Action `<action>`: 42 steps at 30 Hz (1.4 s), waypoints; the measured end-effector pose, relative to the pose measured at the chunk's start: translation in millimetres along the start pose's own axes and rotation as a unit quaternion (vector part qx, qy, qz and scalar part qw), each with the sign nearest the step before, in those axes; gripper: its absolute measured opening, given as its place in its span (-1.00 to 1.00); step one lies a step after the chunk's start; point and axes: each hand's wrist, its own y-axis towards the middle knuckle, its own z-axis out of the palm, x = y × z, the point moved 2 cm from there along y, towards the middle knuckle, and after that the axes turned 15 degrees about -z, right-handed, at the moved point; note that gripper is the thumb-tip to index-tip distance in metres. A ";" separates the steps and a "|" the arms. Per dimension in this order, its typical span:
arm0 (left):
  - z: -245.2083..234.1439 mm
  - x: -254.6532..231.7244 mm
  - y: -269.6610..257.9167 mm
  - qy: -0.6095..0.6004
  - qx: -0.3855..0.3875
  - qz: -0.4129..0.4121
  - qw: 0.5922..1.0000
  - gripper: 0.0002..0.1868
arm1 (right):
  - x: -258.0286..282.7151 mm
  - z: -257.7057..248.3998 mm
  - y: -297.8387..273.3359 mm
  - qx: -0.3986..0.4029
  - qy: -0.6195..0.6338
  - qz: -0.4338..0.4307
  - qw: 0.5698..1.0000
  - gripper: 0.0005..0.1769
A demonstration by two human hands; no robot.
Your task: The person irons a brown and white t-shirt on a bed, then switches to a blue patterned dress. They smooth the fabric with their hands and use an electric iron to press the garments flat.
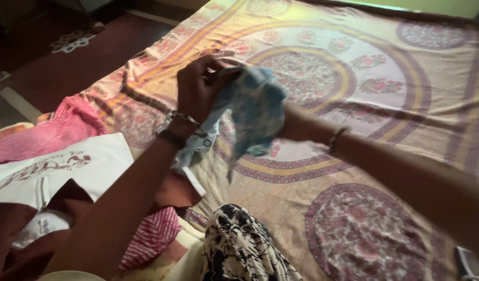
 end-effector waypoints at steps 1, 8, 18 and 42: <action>14.1 -20.5 7.1 -0.035 0.015 -0.018 0.999 -0.64 | -13.9 -32.4 -11.4 -0.032 0.095 0.119 0.988 -0.46; 86.6 -111.6 7.2 -0.218 0.047 -0.096 0.970 -0.67 | -14.7 -197.4 -72.6 0.113 -0.403 0.207 0.884 -0.78; 227.6 -166.0 -53.2 -0.294 0.198 0.021 0.935 0.08 | 123.9 -260.1 -90.8 -0.293 0.046 0.468 0.832 -0.55; 145.6 -141.8 -21.8 -0.179 0.071 -0.118 0.974 -0.69 | 182.9 -305.5 -174.0 0.226 -0.303 0.273 0.885 -0.60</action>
